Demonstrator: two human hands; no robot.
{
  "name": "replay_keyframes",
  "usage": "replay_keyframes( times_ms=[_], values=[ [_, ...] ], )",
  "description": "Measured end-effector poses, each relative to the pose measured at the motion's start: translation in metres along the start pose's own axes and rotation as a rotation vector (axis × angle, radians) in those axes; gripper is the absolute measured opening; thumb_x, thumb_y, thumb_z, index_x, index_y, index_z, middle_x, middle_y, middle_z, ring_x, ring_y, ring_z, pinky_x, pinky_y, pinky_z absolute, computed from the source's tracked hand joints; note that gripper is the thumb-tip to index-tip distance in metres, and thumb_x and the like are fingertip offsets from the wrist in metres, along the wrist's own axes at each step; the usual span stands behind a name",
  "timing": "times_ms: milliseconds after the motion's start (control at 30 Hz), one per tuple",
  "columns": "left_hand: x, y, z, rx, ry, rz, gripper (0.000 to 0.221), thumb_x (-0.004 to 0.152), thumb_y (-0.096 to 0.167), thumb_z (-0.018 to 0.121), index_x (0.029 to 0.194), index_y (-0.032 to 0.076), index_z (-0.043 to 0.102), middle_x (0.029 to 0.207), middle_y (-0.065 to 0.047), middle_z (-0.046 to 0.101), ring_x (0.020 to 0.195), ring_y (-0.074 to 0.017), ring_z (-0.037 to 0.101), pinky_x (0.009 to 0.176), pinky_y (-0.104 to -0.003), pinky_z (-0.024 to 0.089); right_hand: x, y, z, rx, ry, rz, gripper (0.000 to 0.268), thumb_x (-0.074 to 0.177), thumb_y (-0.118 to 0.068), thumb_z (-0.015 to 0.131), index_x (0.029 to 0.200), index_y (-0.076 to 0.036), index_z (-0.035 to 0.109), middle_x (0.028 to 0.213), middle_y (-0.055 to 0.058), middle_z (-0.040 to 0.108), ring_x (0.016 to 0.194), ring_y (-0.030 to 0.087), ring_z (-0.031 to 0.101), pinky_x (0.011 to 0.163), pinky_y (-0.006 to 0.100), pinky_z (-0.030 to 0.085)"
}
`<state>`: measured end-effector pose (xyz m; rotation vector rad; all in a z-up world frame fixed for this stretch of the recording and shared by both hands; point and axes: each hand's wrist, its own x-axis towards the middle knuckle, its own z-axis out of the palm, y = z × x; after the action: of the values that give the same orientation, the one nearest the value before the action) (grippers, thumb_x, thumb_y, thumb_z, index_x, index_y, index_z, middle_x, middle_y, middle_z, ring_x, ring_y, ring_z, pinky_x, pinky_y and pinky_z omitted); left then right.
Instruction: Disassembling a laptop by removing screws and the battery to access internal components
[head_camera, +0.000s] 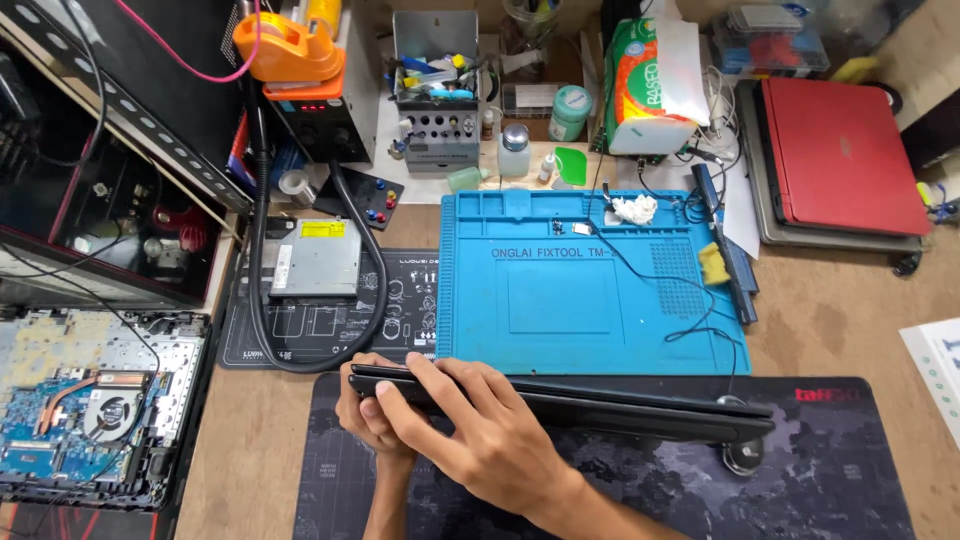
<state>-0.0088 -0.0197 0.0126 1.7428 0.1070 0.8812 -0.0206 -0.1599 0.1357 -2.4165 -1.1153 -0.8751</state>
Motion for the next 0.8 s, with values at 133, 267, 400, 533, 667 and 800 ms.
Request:
replay_keyframes(
  times_ms=[133,267,400,533,667,800],
  values=[
    [-0.001,-0.01,0.0,0.001,0.007,-0.01,0.071,0.104,0.067,0.025,0.085,0.004,0.051,0.076,-0.009,0.055,0.064,-0.0227,0.05,0.061,-0.036,0.04,-0.017,0.008,-0.016,0.076,-0.086,0.049,0.029,0.109,-0.014,0.053,0.136,-0.011,0.062,0.14,0.021,0.06,0.124,0.034,0.064,0.107,0.044,0.049],
    [0.006,-0.017,0.006,0.018,0.021,-0.015,0.063,0.105,0.059,0.03,0.089,0.005,0.056,0.074,-0.004,0.05,0.065,-0.0158,0.045,0.062,-0.032,0.036,-0.064,0.037,-0.031,-0.053,0.021,0.249,0.039,0.095,-0.026,0.08,0.13,-0.017,0.067,0.138,0.013,0.062,0.124,0.027,0.064,0.108,0.044,0.045],
    [0.011,-0.018,0.009,0.084,0.019,-0.049,0.056,0.105,0.057,0.031,0.085,0.011,0.056,0.062,0.006,0.034,0.054,-0.0071,0.031,0.051,-0.03,0.025,-0.141,0.058,-0.028,-0.238,0.336,0.704,0.054,0.077,-0.036,0.085,0.116,-0.002,0.072,0.145,0.022,0.044,0.144,0.04,0.045,0.126,0.056,0.04],
    [0.012,-0.019,0.011,0.11,0.021,-0.066,0.063,0.104,0.059,0.031,0.094,0.007,0.064,0.067,0.001,0.045,0.06,-0.0119,0.041,0.058,-0.031,0.032,-0.152,0.072,-0.012,-0.129,0.639,0.681,0.075,0.087,-0.025,0.065,0.143,-0.004,0.02,0.156,0.029,0.023,0.152,0.045,0.025,0.13,0.056,0.028],
    [0.017,-0.019,0.013,0.063,-0.055,-0.072,0.058,0.104,0.064,0.033,0.079,0.012,0.042,0.066,0.005,0.032,0.06,-0.0085,0.028,0.056,-0.03,0.023,-0.21,0.07,0.031,0.388,0.795,1.009,0.076,0.094,-0.03,0.052,0.155,0.007,0.026,0.149,0.028,0.041,0.134,0.033,0.043,0.116,0.044,0.036],
    [-0.006,-0.047,0.005,0.06,-0.146,-0.107,0.057,0.1,0.068,0.039,0.09,0.011,0.046,0.071,0.004,0.038,0.065,-0.0093,0.035,0.058,-0.03,0.029,-0.265,0.071,0.067,0.448,0.888,1.252,0.032,0.096,-0.033,0.059,0.116,-0.012,0.047,0.086,-0.003,0.05,0.08,0.002,0.042,0.074,0.019,0.035]
  ],
)
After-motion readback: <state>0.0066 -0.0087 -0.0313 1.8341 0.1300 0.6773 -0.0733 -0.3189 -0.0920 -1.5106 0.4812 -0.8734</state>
